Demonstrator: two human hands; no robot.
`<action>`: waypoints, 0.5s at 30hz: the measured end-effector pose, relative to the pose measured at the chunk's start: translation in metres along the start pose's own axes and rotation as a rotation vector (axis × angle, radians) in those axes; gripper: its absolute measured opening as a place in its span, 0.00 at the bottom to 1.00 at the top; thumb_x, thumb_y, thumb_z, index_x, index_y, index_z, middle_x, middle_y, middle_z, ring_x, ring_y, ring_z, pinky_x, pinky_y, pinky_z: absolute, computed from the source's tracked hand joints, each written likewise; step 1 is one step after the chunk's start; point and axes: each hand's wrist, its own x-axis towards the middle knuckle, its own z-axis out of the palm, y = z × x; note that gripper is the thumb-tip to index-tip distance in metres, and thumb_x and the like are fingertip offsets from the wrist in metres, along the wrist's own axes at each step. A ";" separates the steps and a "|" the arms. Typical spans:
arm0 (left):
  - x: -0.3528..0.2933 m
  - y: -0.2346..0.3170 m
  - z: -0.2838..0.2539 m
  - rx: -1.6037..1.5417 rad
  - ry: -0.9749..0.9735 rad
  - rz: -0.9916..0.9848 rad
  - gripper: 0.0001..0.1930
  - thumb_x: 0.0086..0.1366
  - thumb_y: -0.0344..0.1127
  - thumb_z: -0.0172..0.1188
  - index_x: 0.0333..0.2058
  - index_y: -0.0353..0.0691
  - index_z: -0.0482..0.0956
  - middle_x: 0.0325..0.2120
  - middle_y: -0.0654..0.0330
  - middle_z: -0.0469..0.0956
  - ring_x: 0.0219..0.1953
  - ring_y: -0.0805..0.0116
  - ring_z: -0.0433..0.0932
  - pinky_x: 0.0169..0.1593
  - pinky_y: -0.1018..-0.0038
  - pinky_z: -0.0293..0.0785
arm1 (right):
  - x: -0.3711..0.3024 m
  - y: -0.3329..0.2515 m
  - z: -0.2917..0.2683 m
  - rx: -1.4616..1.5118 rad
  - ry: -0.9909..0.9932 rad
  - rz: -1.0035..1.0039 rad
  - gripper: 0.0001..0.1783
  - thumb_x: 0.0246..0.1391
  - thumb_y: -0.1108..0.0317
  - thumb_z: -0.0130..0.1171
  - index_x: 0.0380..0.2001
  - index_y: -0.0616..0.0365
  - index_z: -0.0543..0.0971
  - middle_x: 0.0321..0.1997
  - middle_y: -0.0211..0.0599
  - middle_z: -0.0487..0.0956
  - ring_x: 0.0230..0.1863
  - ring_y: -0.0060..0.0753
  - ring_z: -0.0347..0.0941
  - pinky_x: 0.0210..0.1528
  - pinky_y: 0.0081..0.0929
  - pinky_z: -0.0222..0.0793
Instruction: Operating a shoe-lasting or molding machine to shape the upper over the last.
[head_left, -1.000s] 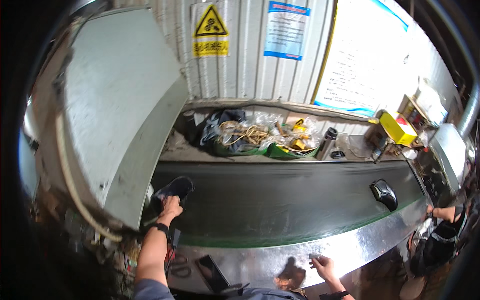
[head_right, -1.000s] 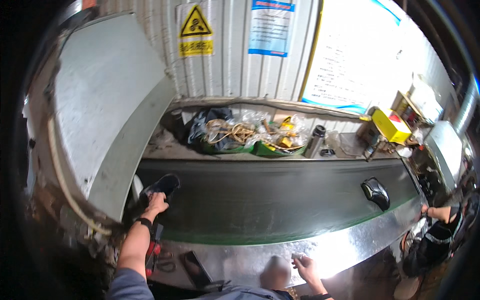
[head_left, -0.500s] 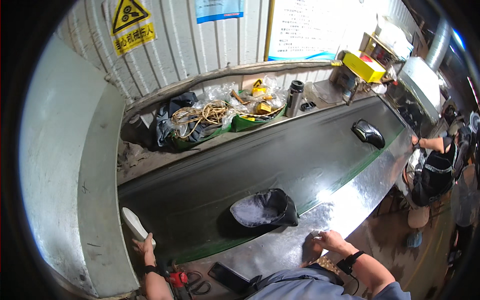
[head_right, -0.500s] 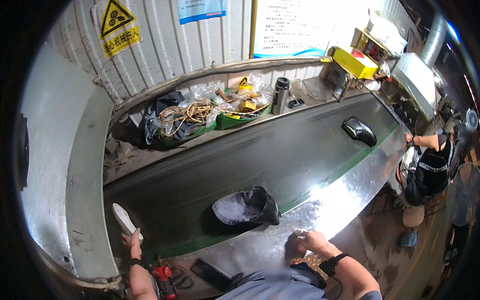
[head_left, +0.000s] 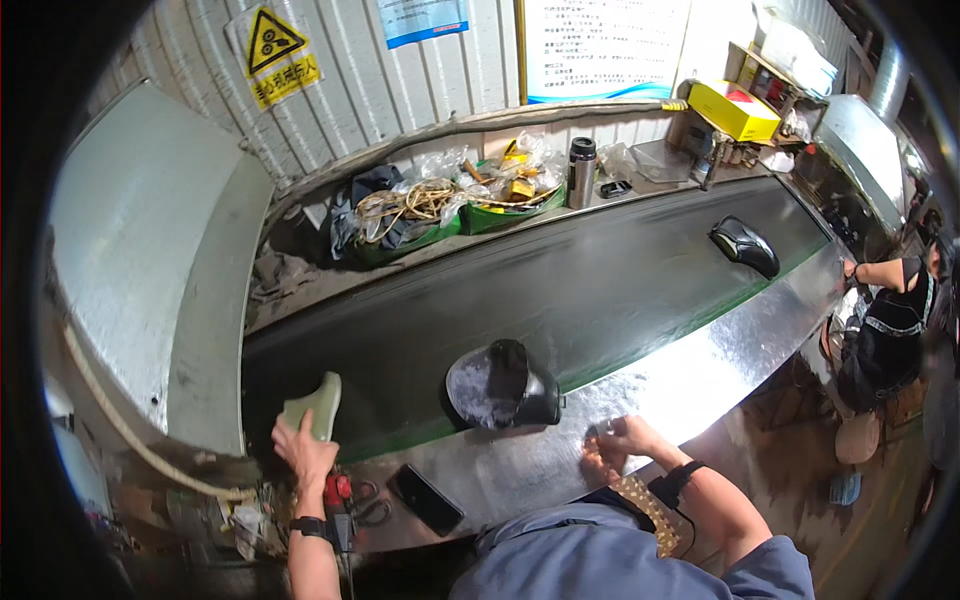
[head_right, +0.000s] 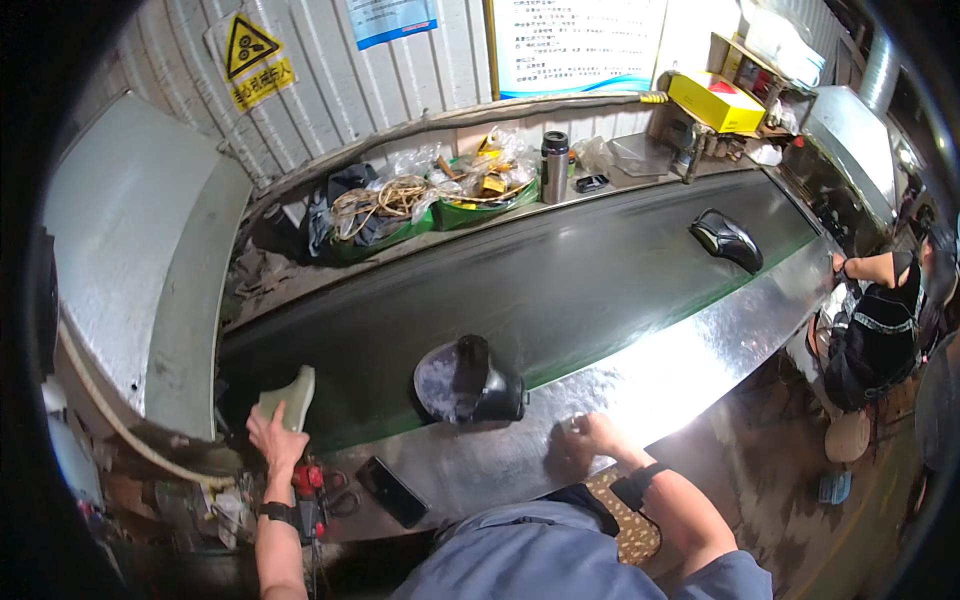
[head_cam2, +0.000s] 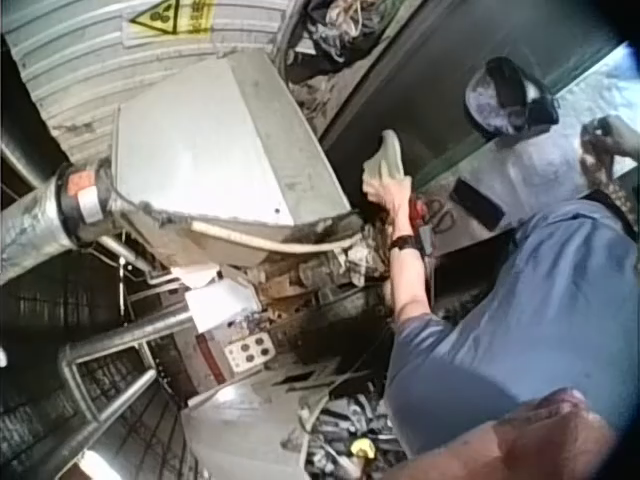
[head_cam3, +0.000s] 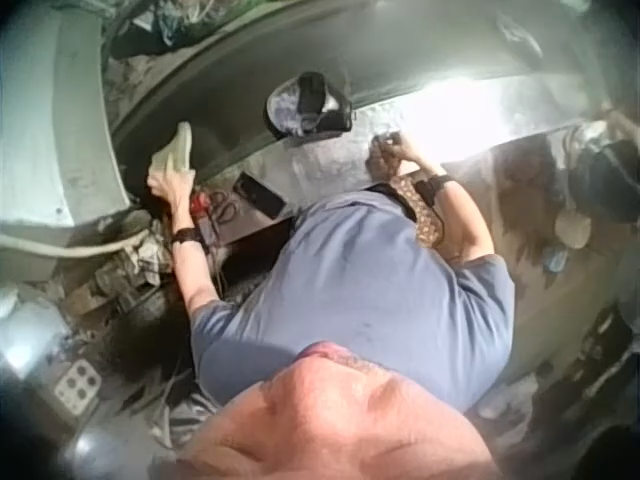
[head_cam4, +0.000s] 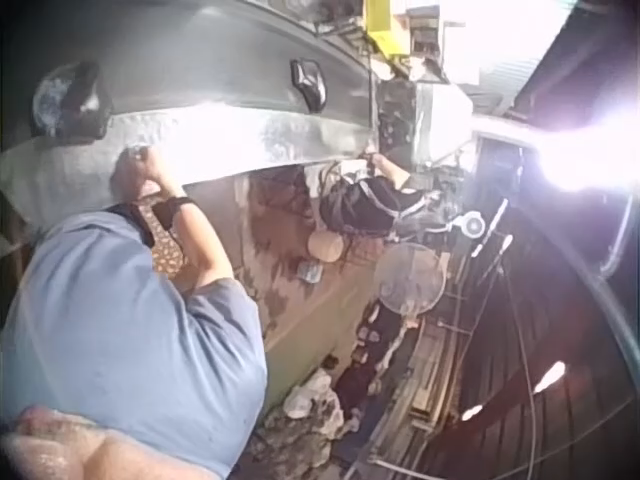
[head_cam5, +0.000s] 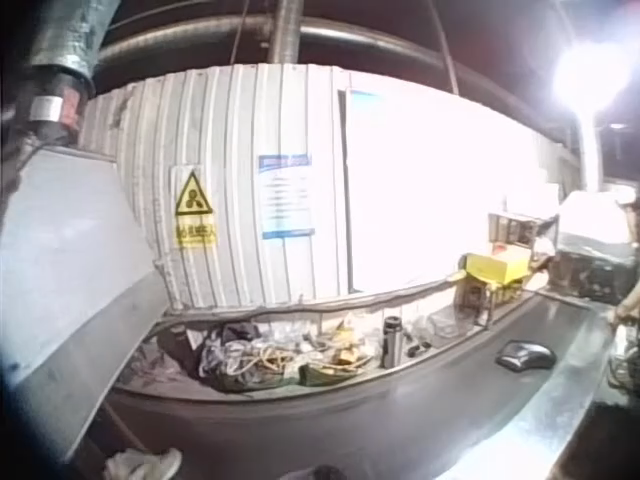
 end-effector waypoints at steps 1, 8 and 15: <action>-0.009 0.019 -0.013 -0.019 0.029 0.109 0.35 0.36 0.33 0.71 0.51 0.48 0.81 0.62 0.45 0.59 0.64 0.41 0.57 0.62 0.47 0.60 | 0.003 -0.010 0.000 0.133 0.019 0.011 0.19 0.57 0.55 0.66 0.39 0.62 0.82 0.29 0.38 0.84 0.31 0.28 0.80 0.36 0.32 0.76; -0.090 0.152 -0.053 -0.217 0.109 0.460 0.27 0.34 0.34 0.69 0.42 0.44 0.83 0.60 0.46 0.60 0.62 0.40 0.59 0.62 0.47 0.59 | 0.057 -0.073 0.050 1.151 0.157 0.196 0.56 0.57 0.54 0.70 0.71 0.58 0.41 0.36 0.46 0.77 0.28 0.34 0.76 0.29 0.31 0.76; -0.190 0.220 -0.046 -0.195 0.108 0.892 0.26 0.42 0.42 0.68 0.45 0.54 0.82 0.58 0.50 0.64 0.62 0.49 0.59 0.63 0.49 0.56 | 0.048 -0.063 0.004 1.514 0.337 -0.050 0.40 0.54 0.73 0.70 0.64 0.46 0.58 0.35 0.31 0.77 0.27 0.22 0.73 0.30 0.25 0.72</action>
